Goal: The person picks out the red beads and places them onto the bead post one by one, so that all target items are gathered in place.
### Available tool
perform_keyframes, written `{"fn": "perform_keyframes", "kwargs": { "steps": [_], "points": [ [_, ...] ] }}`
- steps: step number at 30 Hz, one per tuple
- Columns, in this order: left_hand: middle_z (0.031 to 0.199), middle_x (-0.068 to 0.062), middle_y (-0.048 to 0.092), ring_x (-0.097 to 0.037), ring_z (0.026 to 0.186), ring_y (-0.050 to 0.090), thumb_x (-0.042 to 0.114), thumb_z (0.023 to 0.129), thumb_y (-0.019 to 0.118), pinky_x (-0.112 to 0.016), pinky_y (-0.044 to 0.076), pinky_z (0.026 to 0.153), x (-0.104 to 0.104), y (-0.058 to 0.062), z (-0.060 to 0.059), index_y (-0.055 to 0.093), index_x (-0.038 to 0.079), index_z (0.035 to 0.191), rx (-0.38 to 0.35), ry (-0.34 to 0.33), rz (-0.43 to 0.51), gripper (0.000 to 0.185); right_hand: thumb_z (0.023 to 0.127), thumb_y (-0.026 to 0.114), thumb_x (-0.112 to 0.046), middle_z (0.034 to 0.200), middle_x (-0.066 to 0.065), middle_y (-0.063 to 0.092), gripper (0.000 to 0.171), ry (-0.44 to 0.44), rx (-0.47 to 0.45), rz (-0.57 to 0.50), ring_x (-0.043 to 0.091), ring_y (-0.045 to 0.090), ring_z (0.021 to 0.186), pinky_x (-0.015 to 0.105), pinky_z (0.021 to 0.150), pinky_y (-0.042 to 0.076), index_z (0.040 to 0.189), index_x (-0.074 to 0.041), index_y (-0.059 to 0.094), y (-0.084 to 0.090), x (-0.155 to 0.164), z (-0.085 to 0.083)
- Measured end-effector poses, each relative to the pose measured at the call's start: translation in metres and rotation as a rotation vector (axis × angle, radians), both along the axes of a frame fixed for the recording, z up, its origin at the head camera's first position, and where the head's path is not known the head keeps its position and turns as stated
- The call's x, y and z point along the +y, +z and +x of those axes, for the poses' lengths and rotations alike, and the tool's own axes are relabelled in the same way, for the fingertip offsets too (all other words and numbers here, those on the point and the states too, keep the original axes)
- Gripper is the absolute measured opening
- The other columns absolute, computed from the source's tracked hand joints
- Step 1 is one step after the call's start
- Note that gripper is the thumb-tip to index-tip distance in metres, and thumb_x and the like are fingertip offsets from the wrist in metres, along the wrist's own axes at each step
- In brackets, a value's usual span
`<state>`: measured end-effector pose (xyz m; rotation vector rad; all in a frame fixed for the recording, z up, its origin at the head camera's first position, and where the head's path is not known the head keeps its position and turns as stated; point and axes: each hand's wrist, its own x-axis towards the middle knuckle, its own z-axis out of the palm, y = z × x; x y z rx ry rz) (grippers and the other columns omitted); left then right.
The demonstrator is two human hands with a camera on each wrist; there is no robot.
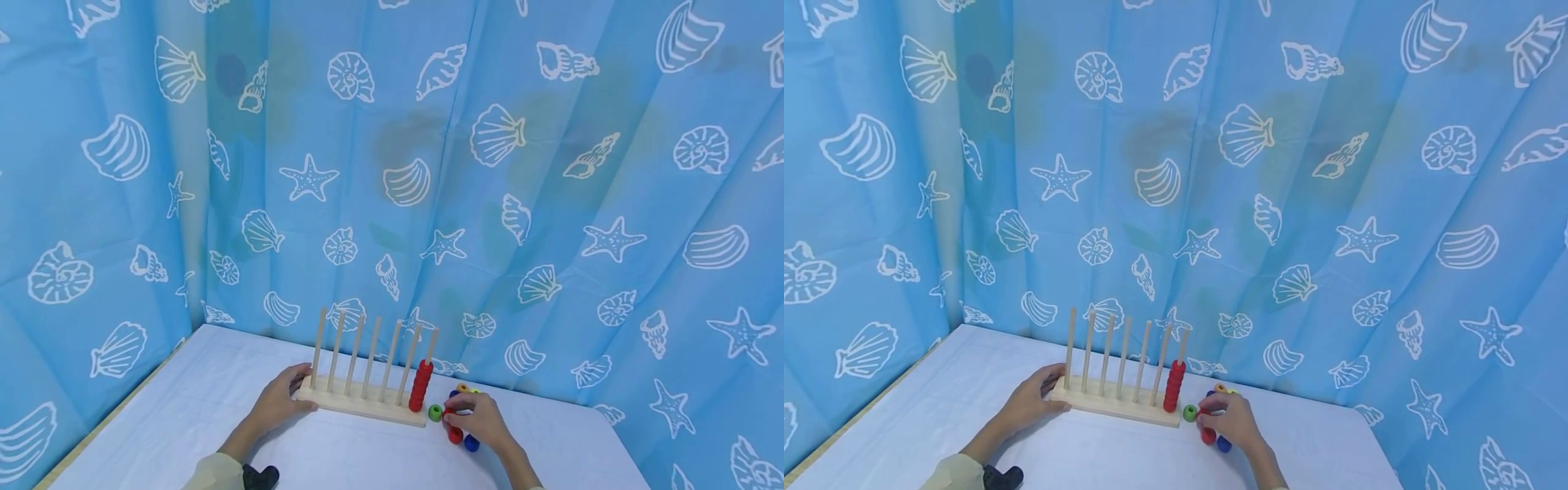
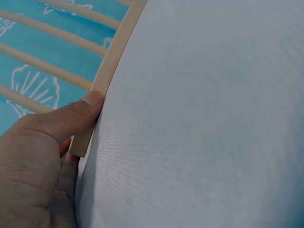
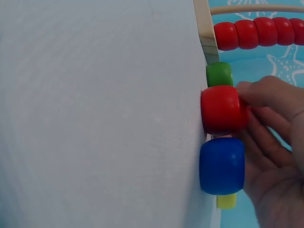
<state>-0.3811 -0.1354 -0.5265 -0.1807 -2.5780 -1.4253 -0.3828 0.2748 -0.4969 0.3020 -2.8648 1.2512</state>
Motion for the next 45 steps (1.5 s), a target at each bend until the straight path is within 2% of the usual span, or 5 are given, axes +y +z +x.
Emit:
{"fn": "perform_keyframes", "kwargs": {
  "steps": [6,12,27,36,45],
  "points": [
    [0.124,0.000,0.047,-0.018,0.116,0.043,0.032,0.050,0.082,-0.031,0.038,0.096,0.001,0.000,0.001,0.042,0.016,0.126,-0.017,0.007,-0.003,0.087,0.069,0.070,-0.038,0.086,-0.010,0.062,0.032,-0.102,0.075,-0.003,0.016,0.055,0.094,0.045,0.085,0.046,0.096,-0.021,0.066,0.007,-0.001,0.002],
    [0.124,0.001,0.047,-0.017,0.117,0.042,0.032,0.051,0.082,-0.031,0.037,0.096,0.001,0.000,0.001,0.042,0.016,0.126,-0.013,0.005,-0.002,0.087,0.070,0.070,-0.038,0.085,-0.012,0.063,0.031,-0.144,0.146,-0.066,0.010,0.055,0.091,0.038,0.084,0.048,0.096,-0.022,0.067,0.013,-0.002,0.002],
    [0.124,0.001,0.047,-0.018,0.116,0.043,0.033,0.050,0.082,-0.030,0.037,0.096,-0.001,-0.004,-0.001,0.042,0.016,0.126,-0.010,0.004,0.010,0.088,0.062,0.073,-0.043,0.088,-0.011,0.062,0.040,-0.208,0.137,-0.080,0.012,0.053,0.094,0.036,0.081,0.050,0.096,-0.023,0.067,0.013,-0.004,0.004],
    [0.124,0.002,0.047,-0.017,0.116,0.043,0.032,0.050,0.081,-0.029,0.038,0.095,0.000,-0.002,-0.001,0.042,0.017,0.126,-0.006,0.006,-0.007,0.087,0.065,0.073,-0.038,0.095,-0.007,0.061,0.035,-0.178,0.175,-0.185,0.015,0.059,0.092,0.027,0.071,0.053,0.097,-0.026,0.065,0.038,-0.010,0.009],
    [0.123,0.001,0.048,-0.018,0.116,0.043,0.030,0.051,0.082,-0.029,0.038,0.095,0.000,0.000,0.001,0.042,0.015,0.126,0.004,-0.001,0.001,0.086,0.068,0.070,-0.039,0.097,-0.007,0.058,0.034,-0.110,0.286,-0.224,0.013,0.058,0.092,0.024,0.069,0.053,0.098,-0.025,0.065,0.061,-0.017,0.013]
  ]
}}
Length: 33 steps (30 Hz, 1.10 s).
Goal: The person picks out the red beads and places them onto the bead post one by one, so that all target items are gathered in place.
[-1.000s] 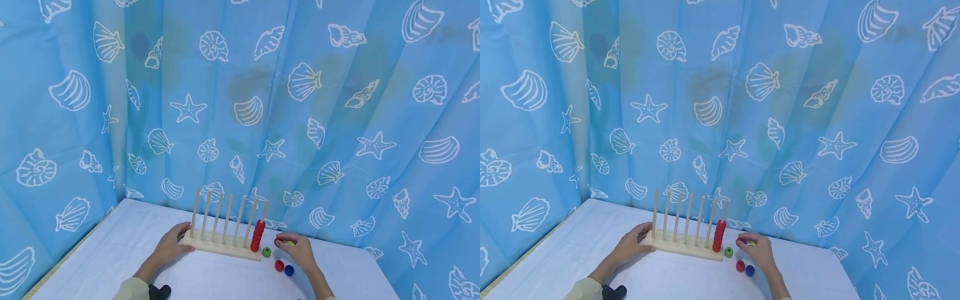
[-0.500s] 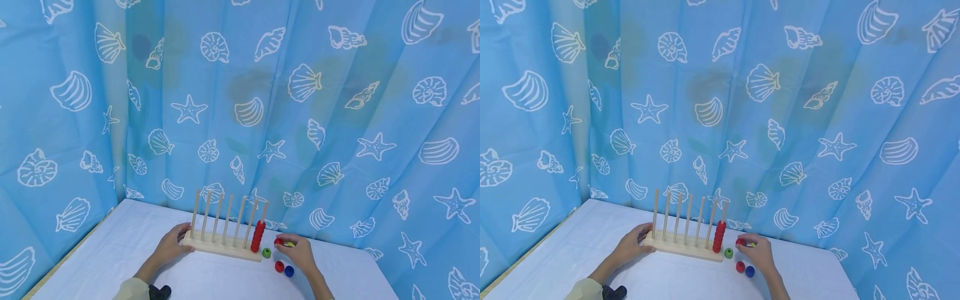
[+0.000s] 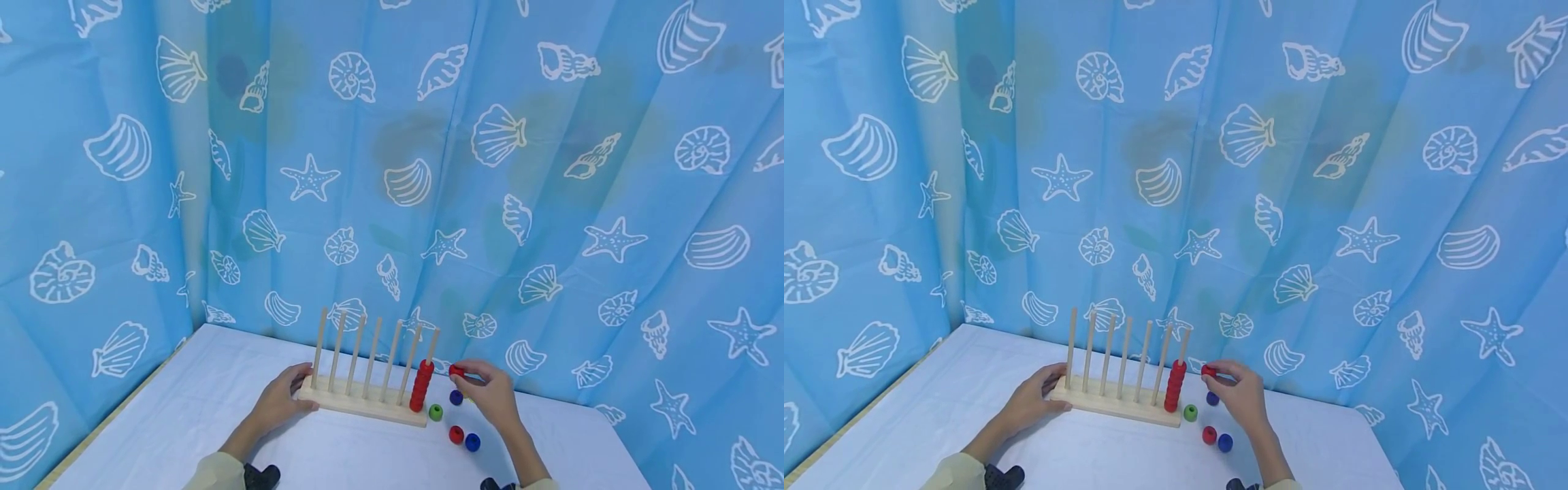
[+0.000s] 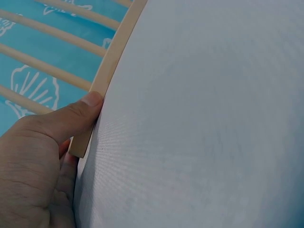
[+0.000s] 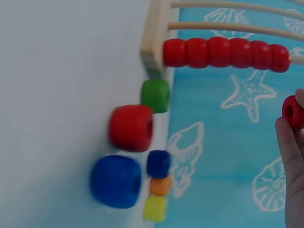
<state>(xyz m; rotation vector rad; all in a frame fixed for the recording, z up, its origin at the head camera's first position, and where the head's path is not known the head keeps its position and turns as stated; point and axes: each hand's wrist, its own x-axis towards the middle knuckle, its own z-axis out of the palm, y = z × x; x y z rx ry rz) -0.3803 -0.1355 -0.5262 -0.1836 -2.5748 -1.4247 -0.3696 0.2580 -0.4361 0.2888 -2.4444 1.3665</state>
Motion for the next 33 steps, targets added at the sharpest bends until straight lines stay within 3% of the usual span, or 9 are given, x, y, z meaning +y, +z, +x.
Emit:
{"fn": "perform_keyframes", "kwargs": {
  "steps": [14,21,29,33],
  "points": [
    [0.123,0.000,0.048,-0.019,0.115,0.043,0.029,0.051,0.082,-0.030,0.038,0.096,0.000,0.000,0.001,0.042,0.014,0.126,0.005,0.000,-0.007,0.086,0.074,0.068,-0.026,0.103,-0.001,0.058,0.031,0.127,0.280,-0.043,0.018,0.057,0.097,0.025,0.073,0.052,0.105,-0.020,0.063,0.056,-0.025,0.003],
    [0.122,-0.001,0.049,-0.020,0.115,0.044,0.026,0.050,0.082,-0.030,0.038,0.095,0.001,0.004,0.003,0.043,0.012,0.126,0.011,-0.002,0.008,0.086,0.075,0.067,-0.010,0.101,0.011,0.058,0.030,0.181,0.389,-0.079,0.024,0.057,0.096,0.026,0.072,0.052,0.104,-0.004,0.062,0.085,-0.046,0.019],
    [0.122,-0.001,0.049,-0.020,0.115,0.044,0.027,0.051,0.082,-0.031,0.038,0.095,0.001,0.003,0.001,0.042,0.013,0.126,-0.001,0.005,-0.003,0.087,0.076,0.067,-0.009,0.101,0.010,0.058,0.028,0.188,0.367,-0.111,0.022,0.057,0.096,0.025,0.073,0.052,0.104,-0.005,0.062,0.090,-0.055,0.020],
    [0.121,-0.001,0.049,-0.020,0.115,0.044,0.026,0.050,0.082,-0.032,0.038,0.096,0.001,0.003,0.001,0.043,0.014,0.126,-0.004,0.008,0.009,0.086,0.076,0.067,-0.008,0.100,0.011,0.059,0.028,0.195,0.398,-0.105,0.022,0.057,0.095,0.027,0.073,0.052,0.103,-0.005,0.062,0.090,-0.058,0.016]
  ]
}}
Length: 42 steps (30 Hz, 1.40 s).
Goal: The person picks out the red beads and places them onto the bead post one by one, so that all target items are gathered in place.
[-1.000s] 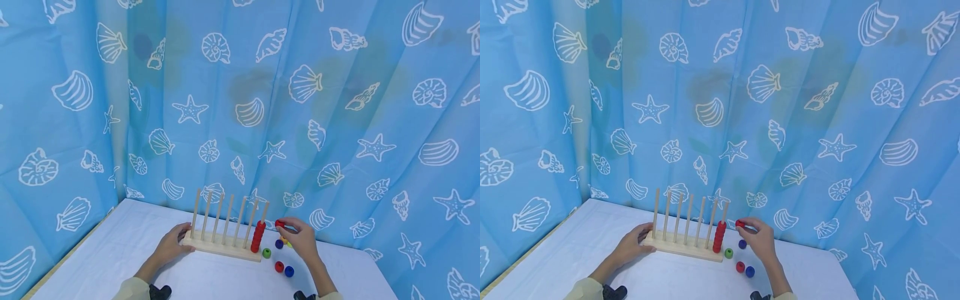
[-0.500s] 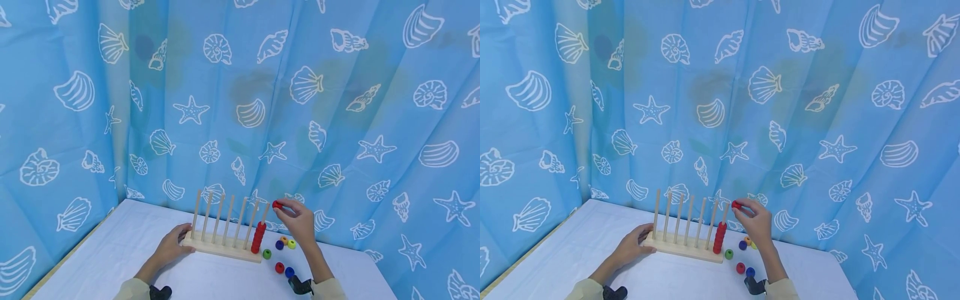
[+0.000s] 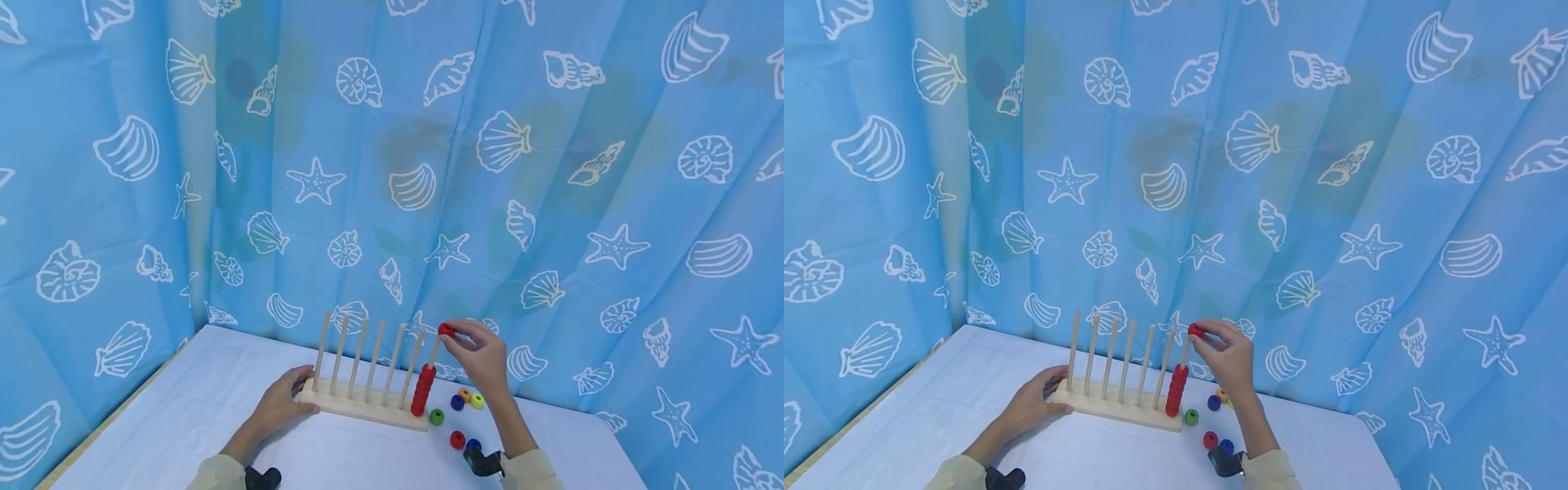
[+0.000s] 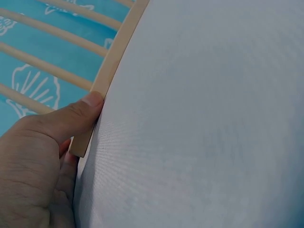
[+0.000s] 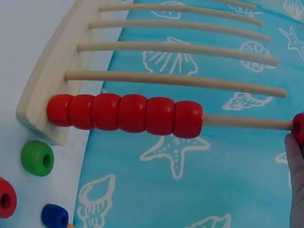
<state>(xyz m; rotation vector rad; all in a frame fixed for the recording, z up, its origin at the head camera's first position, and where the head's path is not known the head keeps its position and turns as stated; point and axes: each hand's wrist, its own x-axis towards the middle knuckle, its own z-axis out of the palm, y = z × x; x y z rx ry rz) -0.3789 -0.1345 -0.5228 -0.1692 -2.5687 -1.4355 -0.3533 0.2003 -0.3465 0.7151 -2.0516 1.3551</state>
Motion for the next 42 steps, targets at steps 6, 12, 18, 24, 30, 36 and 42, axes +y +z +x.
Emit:
{"fn": "perform_keyframes", "kwargs": {
  "steps": [6,12,18,24,30,36,42],
  "points": [
    [0.121,-0.001,0.049,-0.020,0.115,0.044,0.027,0.050,0.082,-0.032,0.038,0.096,0.001,0.001,-0.001,0.042,0.013,0.126,0.009,0.002,-0.009,0.087,0.074,0.069,-0.014,0.100,0.002,0.059,0.030,0.006,0.008,-0.012,0.015,0.058,0.094,0.027,0.074,0.052,0.103,-0.009,0.064,-0.010,0.003,-0.016],
    [0.120,0.000,0.050,-0.020,0.115,0.044,0.028,0.050,0.082,-0.032,0.038,0.096,0.000,-0.001,-0.001,0.043,0.014,0.126,0.012,0.002,-0.011,0.086,0.074,0.069,-0.018,0.099,-0.001,0.059,0.031,0.008,0.016,-0.023,0.014,0.058,0.093,0.028,0.073,0.052,0.103,-0.008,0.064,-0.020,0.006,-0.027],
    [0.120,0.000,0.049,-0.020,0.115,0.044,0.028,0.051,0.082,-0.031,0.038,0.096,0.000,-0.002,-0.002,0.043,0.013,0.126,0.021,-0.002,-0.007,0.086,0.075,0.068,-0.013,0.099,0.005,0.059,0.030,0.031,-0.029,-0.034,0.018,0.058,0.094,0.026,0.074,0.052,0.104,-0.008,0.063,-0.012,0.000,-0.020],
    [0.121,-0.001,0.049,-0.020,0.115,0.044,0.030,0.050,0.082,-0.031,0.038,0.095,0.000,-0.002,-0.002,0.043,0.013,0.126,0.022,-0.006,-0.012,0.087,0.076,0.066,-0.008,0.099,0.015,0.058,0.028,0.025,-0.042,-0.030,0.026,0.058,0.094,0.026,0.074,0.051,0.103,-0.007,0.062,-0.004,-0.006,-0.008],
    [0.122,-0.001,0.049,-0.020,0.115,0.044,0.030,0.050,0.082,-0.032,0.038,0.096,0.000,-0.003,-0.003,0.043,0.014,0.126,0.010,0.001,-0.008,0.087,0.075,0.068,-0.017,0.100,0.006,0.059,0.029,0.011,-0.082,-0.039,0.018,0.058,0.094,0.026,0.074,0.051,0.103,-0.013,0.063,-0.016,-0.002,-0.018],
    [0.123,-0.001,0.048,-0.021,0.116,0.043,0.029,0.051,0.082,-0.033,0.037,0.096,0.000,-0.002,-0.003,0.041,0.014,0.127,-0.001,-0.004,-0.003,0.088,0.076,0.068,-0.016,0.101,0.006,0.059,0.028,-0.023,-0.102,-0.035,0.017,0.059,0.094,0.025,0.074,0.051,0.103,-0.014,0.063,-0.022,-0.003,-0.016],
    [0.123,0.000,0.048,-0.019,0.116,0.043,0.027,0.051,0.082,-0.032,0.037,0.096,0.000,-0.003,-0.002,0.042,0.015,0.127,-0.005,0.005,-0.003,0.087,0.076,0.067,-0.012,0.101,0.011,0.059,0.029,-0.016,-0.101,-0.042,0.024,0.058,0.094,0.024,0.074,0.051,0.104,-0.005,0.062,-0.025,-0.006,-0.007]
  ]
}}
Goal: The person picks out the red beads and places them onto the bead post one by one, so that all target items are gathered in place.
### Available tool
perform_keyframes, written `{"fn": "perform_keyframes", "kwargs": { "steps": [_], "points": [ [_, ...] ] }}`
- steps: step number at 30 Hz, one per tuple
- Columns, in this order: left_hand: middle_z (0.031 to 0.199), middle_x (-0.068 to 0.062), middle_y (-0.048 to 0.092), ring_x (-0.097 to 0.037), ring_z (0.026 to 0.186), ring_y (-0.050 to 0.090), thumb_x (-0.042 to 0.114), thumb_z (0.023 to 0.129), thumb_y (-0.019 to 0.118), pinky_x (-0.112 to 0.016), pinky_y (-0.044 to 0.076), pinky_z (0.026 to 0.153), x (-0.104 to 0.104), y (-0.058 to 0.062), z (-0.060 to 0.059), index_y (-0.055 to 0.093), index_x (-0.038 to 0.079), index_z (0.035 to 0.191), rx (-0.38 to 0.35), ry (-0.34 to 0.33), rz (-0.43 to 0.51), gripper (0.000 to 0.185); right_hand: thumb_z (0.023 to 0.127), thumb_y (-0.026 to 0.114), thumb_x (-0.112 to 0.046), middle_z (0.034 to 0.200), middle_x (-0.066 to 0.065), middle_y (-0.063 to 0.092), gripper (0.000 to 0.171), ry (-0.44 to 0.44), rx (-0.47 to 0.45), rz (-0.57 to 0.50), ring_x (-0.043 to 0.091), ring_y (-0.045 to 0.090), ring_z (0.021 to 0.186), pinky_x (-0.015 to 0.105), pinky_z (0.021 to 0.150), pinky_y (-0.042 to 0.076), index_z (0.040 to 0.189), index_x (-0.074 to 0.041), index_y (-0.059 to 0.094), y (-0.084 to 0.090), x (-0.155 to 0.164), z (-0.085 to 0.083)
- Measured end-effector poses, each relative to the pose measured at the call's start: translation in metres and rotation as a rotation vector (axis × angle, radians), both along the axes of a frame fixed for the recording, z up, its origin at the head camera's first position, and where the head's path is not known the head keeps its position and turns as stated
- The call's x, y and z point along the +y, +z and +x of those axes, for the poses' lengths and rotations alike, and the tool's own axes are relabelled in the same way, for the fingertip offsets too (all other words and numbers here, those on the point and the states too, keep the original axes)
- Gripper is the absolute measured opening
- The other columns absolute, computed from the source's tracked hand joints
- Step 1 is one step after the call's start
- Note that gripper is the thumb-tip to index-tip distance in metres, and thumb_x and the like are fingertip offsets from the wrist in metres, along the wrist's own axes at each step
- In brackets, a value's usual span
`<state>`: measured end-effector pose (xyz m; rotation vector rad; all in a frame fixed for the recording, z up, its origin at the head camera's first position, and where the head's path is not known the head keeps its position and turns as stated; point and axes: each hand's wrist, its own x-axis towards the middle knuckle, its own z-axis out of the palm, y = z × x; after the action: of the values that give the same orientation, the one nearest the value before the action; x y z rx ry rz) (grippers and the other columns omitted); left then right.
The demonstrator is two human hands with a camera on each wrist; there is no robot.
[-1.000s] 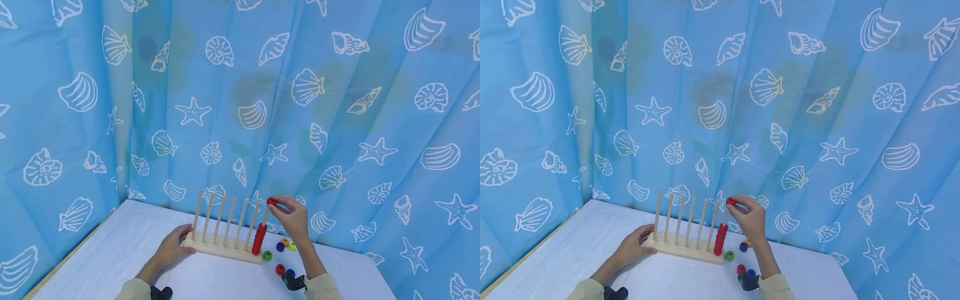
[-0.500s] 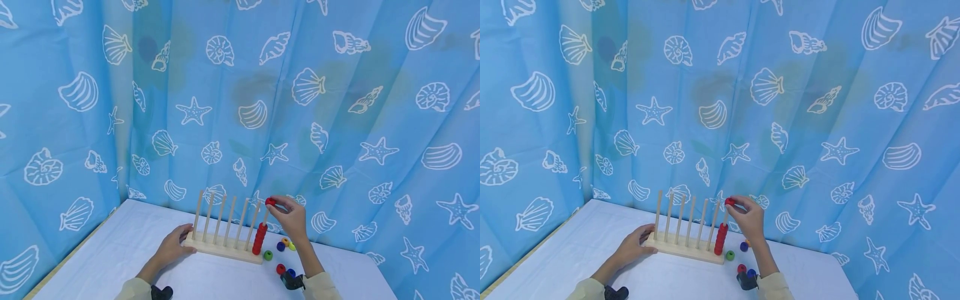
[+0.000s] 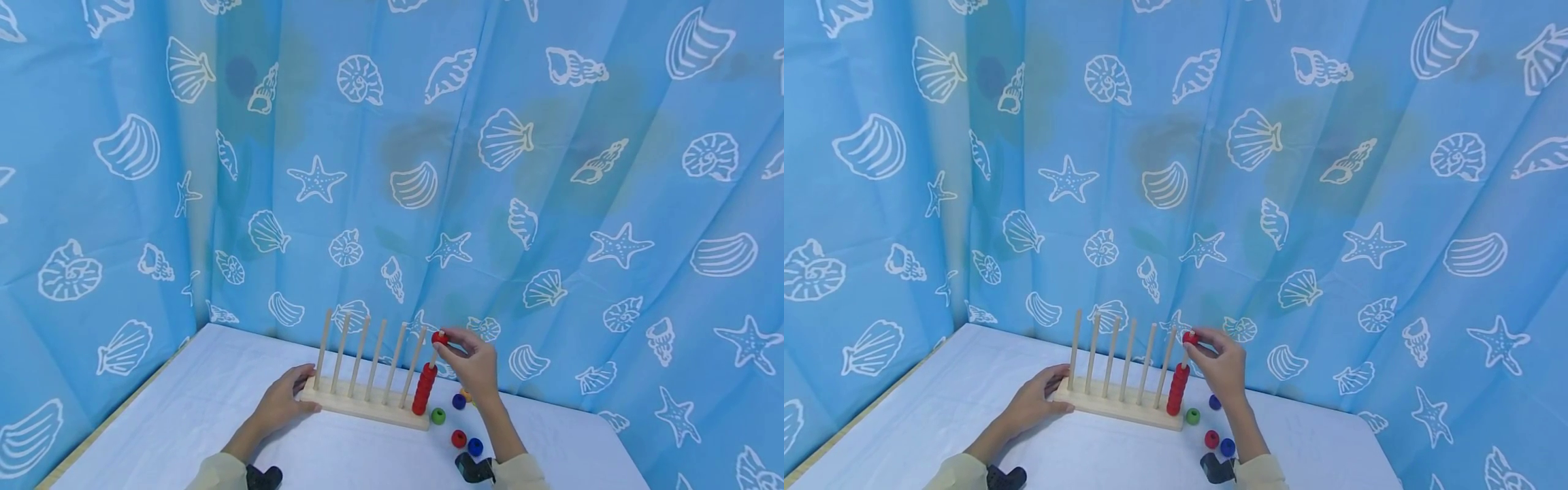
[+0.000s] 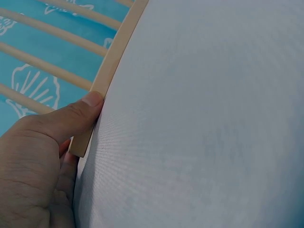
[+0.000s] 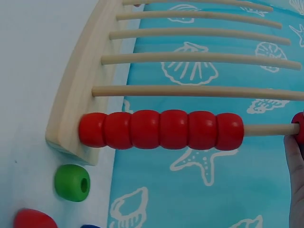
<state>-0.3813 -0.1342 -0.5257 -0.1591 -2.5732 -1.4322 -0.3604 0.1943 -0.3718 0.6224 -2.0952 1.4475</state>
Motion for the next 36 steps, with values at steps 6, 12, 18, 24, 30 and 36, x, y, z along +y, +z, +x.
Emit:
{"fn": "perform_keyframes", "kwargs": {
  "steps": [6,12,18,24,30,36],
  "points": [
    [0.122,-0.001,0.049,-0.019,0.115,0.044,0.028,0.050,0.082,-0.030,0.038,0.095,-0.001,0.000,0.000,0.042,0.014,0.127,0.009,-0.005,0.001,0.088,0.075,0.068,-0.021,0.099,0.002,0.060,0.030,-0.005,-0.021,-0.009,0.016,0.059,0.092,0.025,0.074,0.051,0.104,-0.014,0.063,-0.023,0.008,-0.016],
    [0.121,0.000,0.049,-0.018,0.115,0.044,0.028,0.050,0.082,-0.027,0.038,0.095,-0.002,0.000,0.001,0.042,0.014,0.126,0.032,-0.015,0.002,0.087,0.074,0.068,-0.027,0.101,-0.002,0.059,0.031,-0.030,-0.046,-0.018,0.013,0.058,0.094,0.025,0.075,0.051,0.104,-0.022,0.063,-0.038,0.009,-0.021],
    [0.122,-0.001,0.049,-0.019,0.115,0.044,0.029,0.050,0.082,-0.028,0.038,0.095,-0.002,0.000,0.001,0.042,0.013,0.127,0.031,-0.019,-0.002,0.087,0.074,0.069,-0.025,0.099,-0.001,0.059,0.033,-0.041,-0.090,-0.037,0.015,0.059,0.093,0.026,0.073,0.052,0.104,-0.014,0.062,-0.045,0.008,-0.018],
    [0.121,-0.002,0.049,-0.020,0.115,0.044,0.030,0.049,0.082,-0.029,0.039,0.095,-0.002,0.001,0.001,0.042,0.013,0.126,0.024,-0.025,0.011,0.088,0.074,0.069,-0.026,0.100,0.001,0.059,0.033,-0.063,-0.107,-0.035,0.017,0.058,0.094,0.028,0.073,0.052,0.105,-0.015,0.062,-0.050,0.007,-0.015],
    [0.121,-0.002,0.049,-0.020,0.115,0.044,0.029,0.050,0.082,-0.028,0.039,0.095,-0.002,0.000,0.001,0.042,0.013,0.127,0.027,-0.025,0.015,0.088,0.075,0.068,-0.025,0.101,0.002,0.058,0.036,-0.051,-0.074,-0.033,0.018,0.059,0.094,0.028,0.072,0.052,0.107,-0.009,0.061,-0.060,0.007,-0.016],
    [0.122,-0.002,0.049,-0.020,0.115,0.043,0.030,0.050,0.082,-0.030,0.038,0.095,-0.001,0.001,0.000,0.041,0.014,0.127,0.014,-0.014,-0.004,0.088,0.078,0.066,-0.020,0.103,0.007,0.058,0.032,0.036,0.019,-0.081,0.023,0.058,0.095,0.028,0.072,0.052,0.107,-0.009,0.061,-0.085,0.014,-0.036]
  ]
}}
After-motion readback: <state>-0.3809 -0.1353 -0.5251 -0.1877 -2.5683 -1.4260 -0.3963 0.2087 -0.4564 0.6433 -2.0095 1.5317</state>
